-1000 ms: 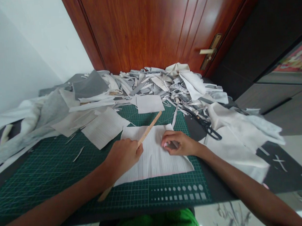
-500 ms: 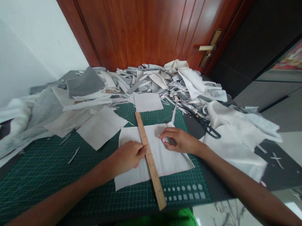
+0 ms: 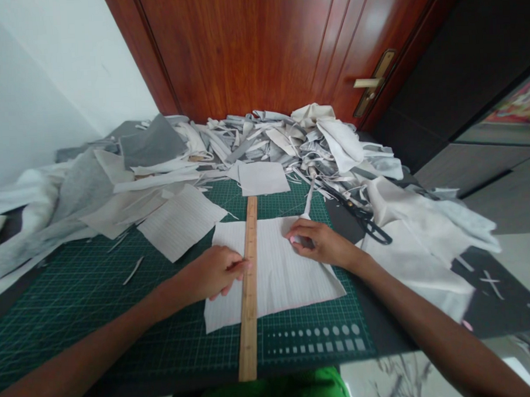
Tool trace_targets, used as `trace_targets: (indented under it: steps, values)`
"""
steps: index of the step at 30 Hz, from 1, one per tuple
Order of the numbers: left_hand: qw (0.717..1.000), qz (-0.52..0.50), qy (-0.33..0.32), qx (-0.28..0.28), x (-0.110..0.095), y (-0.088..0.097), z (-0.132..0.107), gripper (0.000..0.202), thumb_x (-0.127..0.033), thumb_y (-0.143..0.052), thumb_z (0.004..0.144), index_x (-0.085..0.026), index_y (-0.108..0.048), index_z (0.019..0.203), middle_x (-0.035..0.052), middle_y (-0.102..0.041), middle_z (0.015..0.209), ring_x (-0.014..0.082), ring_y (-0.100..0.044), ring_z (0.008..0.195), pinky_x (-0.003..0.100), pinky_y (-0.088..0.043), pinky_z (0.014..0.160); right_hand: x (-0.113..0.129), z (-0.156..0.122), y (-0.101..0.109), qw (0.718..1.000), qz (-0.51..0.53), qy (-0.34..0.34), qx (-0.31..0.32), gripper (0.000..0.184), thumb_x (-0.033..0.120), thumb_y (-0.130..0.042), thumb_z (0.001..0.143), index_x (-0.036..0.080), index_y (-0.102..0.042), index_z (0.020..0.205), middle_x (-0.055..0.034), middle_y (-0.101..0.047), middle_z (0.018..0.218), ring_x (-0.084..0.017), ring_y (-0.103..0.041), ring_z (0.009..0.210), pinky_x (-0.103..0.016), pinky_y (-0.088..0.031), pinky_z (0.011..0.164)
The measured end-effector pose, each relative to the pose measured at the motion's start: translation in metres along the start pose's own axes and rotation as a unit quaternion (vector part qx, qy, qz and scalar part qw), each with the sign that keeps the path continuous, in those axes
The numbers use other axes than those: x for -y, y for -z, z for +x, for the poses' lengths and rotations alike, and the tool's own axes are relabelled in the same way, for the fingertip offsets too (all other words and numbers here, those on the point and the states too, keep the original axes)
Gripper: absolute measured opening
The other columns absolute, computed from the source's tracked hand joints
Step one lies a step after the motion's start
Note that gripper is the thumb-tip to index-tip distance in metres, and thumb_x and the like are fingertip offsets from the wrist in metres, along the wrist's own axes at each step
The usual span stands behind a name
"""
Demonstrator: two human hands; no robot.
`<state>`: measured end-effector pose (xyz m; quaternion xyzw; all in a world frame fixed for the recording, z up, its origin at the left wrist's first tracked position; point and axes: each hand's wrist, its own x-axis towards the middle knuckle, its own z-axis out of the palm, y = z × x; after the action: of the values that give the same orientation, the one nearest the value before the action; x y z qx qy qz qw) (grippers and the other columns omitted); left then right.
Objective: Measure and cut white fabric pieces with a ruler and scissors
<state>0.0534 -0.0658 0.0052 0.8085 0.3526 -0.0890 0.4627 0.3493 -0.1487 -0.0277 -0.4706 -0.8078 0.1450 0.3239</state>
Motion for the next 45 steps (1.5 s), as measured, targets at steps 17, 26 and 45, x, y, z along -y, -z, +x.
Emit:
trace_targets:
  steps: [17,26,45]
  values:
    - [0.893,0.264,-0.290,-0.221,0.008,-0.003,0.006,0.046,-0.040,-0.067,0.098,-0.018,-0.058,0.137,0.0148,-0.055,0.142,0.0330,-0.048,0.138,0.052,-0.042,0.116,-0.001,0.001,0.000,1.000,-0.005,-0.002,0.002,0.013,0.020,-0.063,0.098,0.019,-0.070,0.109,-0.0075,-0.070,0.104,-0.013,-0.062,0.072,-0.027,-0.054,0.067]
    - [0.893,0.256,-0.319,-0.187,0.027,-0.001,0.012,0.043,-0.034,-0.061,0.102,-0.022,-0.053,0.142,0.0130,-0.050,0.148,0.0319,-0.041,0.146,0.053,-0.041,0.120,-0.011,0.001,0.006,1.000,-0.011,-0.016,-0.007,0.011,0.022,-0.064,0.098,0.019,-0.071,0.107,-0.0078,-0.071,0.104,-0.014,-0.064,0.076,-0.027,-0.053,0.065]
    - [0.896,0.275,-0.277,-0.211,0.032,-0.007,0.018,0.086,-0.072,-0.056,0.095,-0.013,-0.038,0.155,0.0202,-0.035,0.168,0.0345,-0.026,0.160,0.055,-0.028,0.130,-0.005,-0.001,0.011,0.996,0.007,-0.087,0.001,0.014,0.029,-0.064,0.102,0.020,-0.075,0.098,-0.0064,-0.075,0.094,-0.016,-0.069,0.080,-0.028,-0.052,0.066]
